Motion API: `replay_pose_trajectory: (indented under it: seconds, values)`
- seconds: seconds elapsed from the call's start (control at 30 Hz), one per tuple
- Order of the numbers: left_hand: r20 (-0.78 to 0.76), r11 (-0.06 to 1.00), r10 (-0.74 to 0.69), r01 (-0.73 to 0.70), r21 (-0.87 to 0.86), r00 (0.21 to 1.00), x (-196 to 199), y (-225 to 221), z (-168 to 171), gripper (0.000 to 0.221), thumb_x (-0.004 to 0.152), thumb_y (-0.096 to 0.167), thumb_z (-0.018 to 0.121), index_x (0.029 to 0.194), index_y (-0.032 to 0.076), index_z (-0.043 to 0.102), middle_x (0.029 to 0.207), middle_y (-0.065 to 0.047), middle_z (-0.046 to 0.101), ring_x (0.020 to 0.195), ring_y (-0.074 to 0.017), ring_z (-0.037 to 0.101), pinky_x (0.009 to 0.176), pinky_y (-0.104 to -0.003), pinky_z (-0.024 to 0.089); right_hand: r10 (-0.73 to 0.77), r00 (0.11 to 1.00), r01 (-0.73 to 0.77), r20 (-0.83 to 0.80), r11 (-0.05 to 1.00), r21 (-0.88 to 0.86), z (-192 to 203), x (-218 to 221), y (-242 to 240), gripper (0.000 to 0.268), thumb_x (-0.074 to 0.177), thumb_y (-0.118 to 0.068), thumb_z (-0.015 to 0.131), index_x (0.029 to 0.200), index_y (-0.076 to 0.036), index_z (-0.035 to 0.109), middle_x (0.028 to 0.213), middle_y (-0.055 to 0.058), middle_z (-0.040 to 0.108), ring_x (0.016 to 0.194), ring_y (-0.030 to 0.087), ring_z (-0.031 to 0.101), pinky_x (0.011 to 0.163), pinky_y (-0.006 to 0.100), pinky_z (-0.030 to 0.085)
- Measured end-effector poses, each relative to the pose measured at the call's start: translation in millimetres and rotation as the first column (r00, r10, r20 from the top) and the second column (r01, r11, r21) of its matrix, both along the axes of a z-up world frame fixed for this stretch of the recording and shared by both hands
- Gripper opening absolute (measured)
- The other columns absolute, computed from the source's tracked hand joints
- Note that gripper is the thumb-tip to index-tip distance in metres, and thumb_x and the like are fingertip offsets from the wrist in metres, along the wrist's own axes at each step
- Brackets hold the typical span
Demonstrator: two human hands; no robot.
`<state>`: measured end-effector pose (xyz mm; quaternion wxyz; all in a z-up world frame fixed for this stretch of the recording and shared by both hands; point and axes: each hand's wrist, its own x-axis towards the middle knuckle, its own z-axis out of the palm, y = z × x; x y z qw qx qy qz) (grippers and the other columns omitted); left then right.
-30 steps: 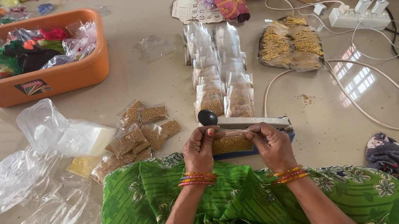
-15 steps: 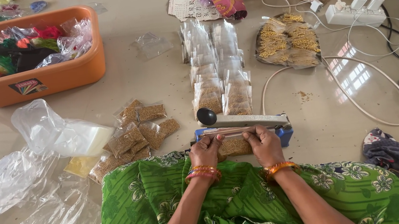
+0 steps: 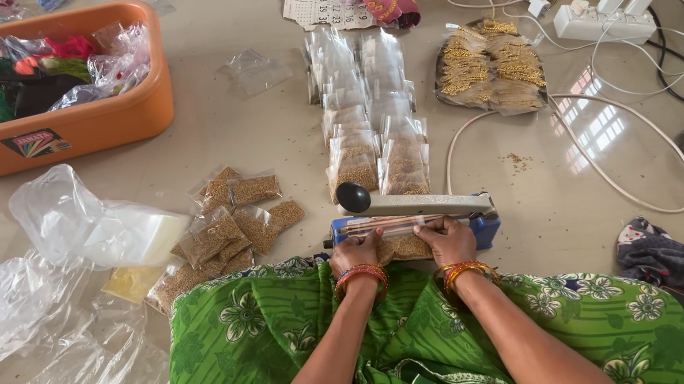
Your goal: The person seals plastic bags filled with small seeds using a manual heat sealer while sitting on the floor.
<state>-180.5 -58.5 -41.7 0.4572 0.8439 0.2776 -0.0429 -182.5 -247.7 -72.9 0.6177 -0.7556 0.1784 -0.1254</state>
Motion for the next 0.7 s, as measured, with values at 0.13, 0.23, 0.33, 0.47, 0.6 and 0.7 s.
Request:
replay_pose_trajectory:
  seconds: [0.13,0.23,0.33,0.47,0.6,0.7]
  values:
    - [-0.001,1.0,0.025,-0.025,-0.005,1.0,-1.2,-0.1,5.8,0.058,0.067,0.066,0.084,0.085,0.011,0.082,0.088,-0.02,0.075,0.085,-0.0396,0.072,0.081,-0.05,0.057,-0.016,0.999,0.016,0.044,1.0,0.014,5.5,1.3,5.3,0.02,0.076,-0.012,0.09,0.085,-0.002,0.075,0.079,0.003,0.076,0.069,0.009,0.067,0.067,0.025,0.055]
    - [-0.008,0.997,0.049,-0.05,-0.059,0.999,-5.5,0.8,19.1,0.057,0.068,0.066,0.084,0.085,0.011,0.081,0.086,-0.02,0.076,0.082,-0.0383,0.073,0.078,-0.049,0.058,-0.034,0.998,0.033,0.059,0.999,0.023,14.1,-2.3,8.9,0.018,0.076,-0.01,0.089,0.086,-0.004,0.076,0.08,0.002,0.077,0.07,0.009,0.068,0.068,0.025,0.056]
    - [-0.064,0.98,0.044,-0.055,-0.192,0.997,-15.6,3.1,47.9,0.06,0.074,0.062,0.085,0.081,0.003,0.078,0.083,-0.02,0.076,0.076,-0.0361,0.074,0.069,-0.047,0.062,-0.074,0.996,0.074,0.05,0.997,-0.001,20.6,-5.0,12.3,0.017,0.077,-0.009,0.089,0.086,-0.004,0.076,0.08,0.002,0.076,0.071,0.009,0.067,0.07,0.025,0.055]
    - [-0.14,0.741,0.01,-0.102,-0.664,0.99,-23.1,-0.9,40.8,0.054,0.076,0.043,0.087,0.095,-0.005,0.072,0.089,-0.016,0.077,0.073,-0.0307,0.077,0.059,-0.041,0.064,-0.115,0.992,0.115,0.048,0.993,0.007,19.9,-4.4,14.4,0.02,0.078,-0.013,0.089,0.087,-0.004,0.075,0.081,0.001,0.076,0.071,0.009,0.067,0.07,0.026,0.055]
    - [-0.111,0.513,-0.037,-0.077,-0.855,0.993,-18.9,-6.2,14.2,0.054,0.079,0.033,0.087,0.107,-0.009,0.067,0.095,-0.015,0.077,0.074,-0.0273,0.078,0.059,-0.036,0.064,-0.209,0.978,0.205,-0.007,0.968,-0.145,24.4,-5.1,14.1,0.029,0.076,-0.024,0.091,0.087,-0.002,0.075,0.081,0.005,0.076,0.072,0.014,0.068,0.071,0.03,0.055]
    - [-0.097,0.473,-0.016,-0.078,-0.878,0.995,-13.7,-11.5,2.4,0.05,0.081,0.029,0.087,0.106,-0.009,0.068,0.094,-0.016,0.077,0.073,-0.0273,0.077,0.058,-0.034,0.063,-0.273,0.961,0.249,-0.036,0.917,-0.312,43.7,-12.3,12.4,0.036,0.077,-0.034,0.09,0.088,-0.003,0.076,0.083,0.009,0.077,0.074,0.021,0.071,0.073,0.036,0.056]
